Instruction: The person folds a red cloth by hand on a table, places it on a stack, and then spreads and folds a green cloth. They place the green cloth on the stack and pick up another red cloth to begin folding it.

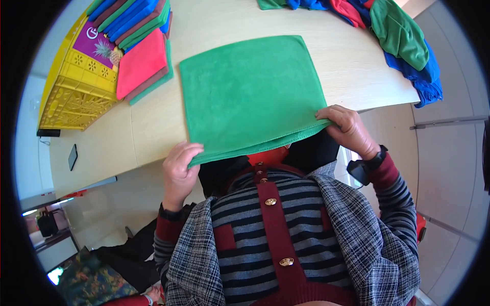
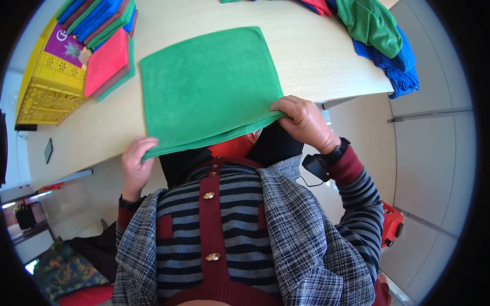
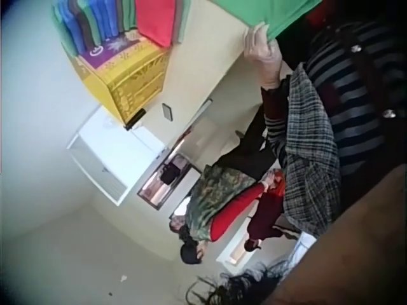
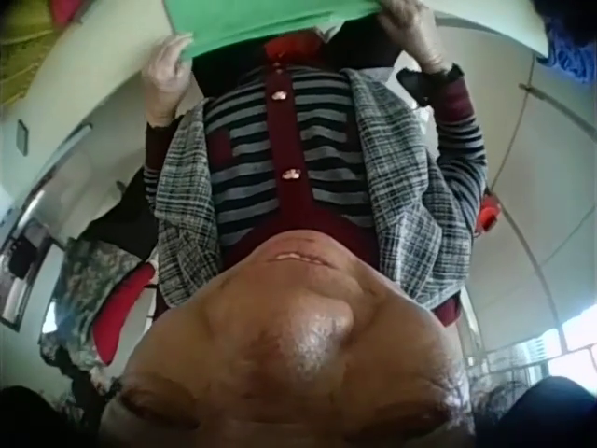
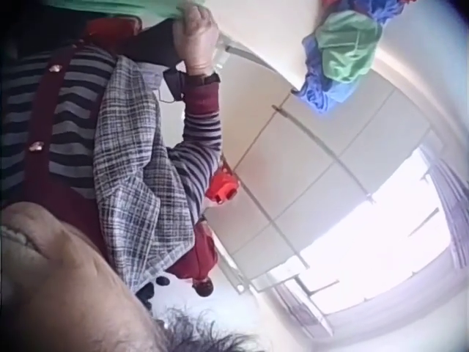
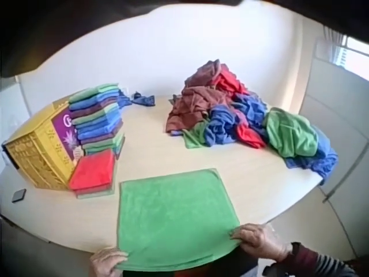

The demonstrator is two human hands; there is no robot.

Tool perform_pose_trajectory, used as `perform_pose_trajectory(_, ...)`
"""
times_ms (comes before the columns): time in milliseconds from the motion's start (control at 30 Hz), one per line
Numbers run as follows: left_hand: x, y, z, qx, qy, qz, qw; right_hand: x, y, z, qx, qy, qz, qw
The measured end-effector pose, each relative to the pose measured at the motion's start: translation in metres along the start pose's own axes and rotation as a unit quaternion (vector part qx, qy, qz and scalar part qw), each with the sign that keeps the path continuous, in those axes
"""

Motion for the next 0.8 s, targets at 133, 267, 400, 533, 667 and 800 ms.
perform_pose_trajectory(133, 0.029, -0.011, -0.014, -0.055, 0.002, -0.142, 0.988, 0.025, 0.017, -0.014, 0.131, -0.097, 0.13, 0.978)
perform_pose_trajectory(267, 0.082, -0.07, 0.002, -0.116, 0.1, -0.268, 0.951, 0.089, 0.059, -0.014, 0.154, -0.036, 0.205, 0.966)
perform_pose_trajectory(400, 0.139, -0.136, 0.044, -0.192, 0.142, -0.21, 0.948, 0.144, 0.124, 0.016, 0.099, 0.037, 0.213, 0.971)
perform_pose_trajectory(533, 0.151, -0.17, 0.072, -0.149, 0.074, -0.269, 0.949, 0.151, 0.164, 0.044, 0.116, 0.073, 0.263, 0.955)
perform_pose_trajectory(667, 0.147, -0.174, 0.074, -0.164, 0.104, -0.271, 0.943, 0.147, 0.171, 0.046, 0.051, 0.081, 0.249, 0.964)
perform_pose_trajectory(800, 0.148, -0.183, 0.071, -0.086, 0.097, -0.273, 0.953, 0.136, 0.166, 0.042, 0.025, 0.1, 0.257, 0.961)
Point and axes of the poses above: each hand's wrist, its own x-axis towards the middle knuckle, its own z-axis out of the palm, y = z × x, the point moved 6 cm from there along x, towards the middle knuckle, and after that the axes turned 11 degrees about y, right-handed, at the moved point
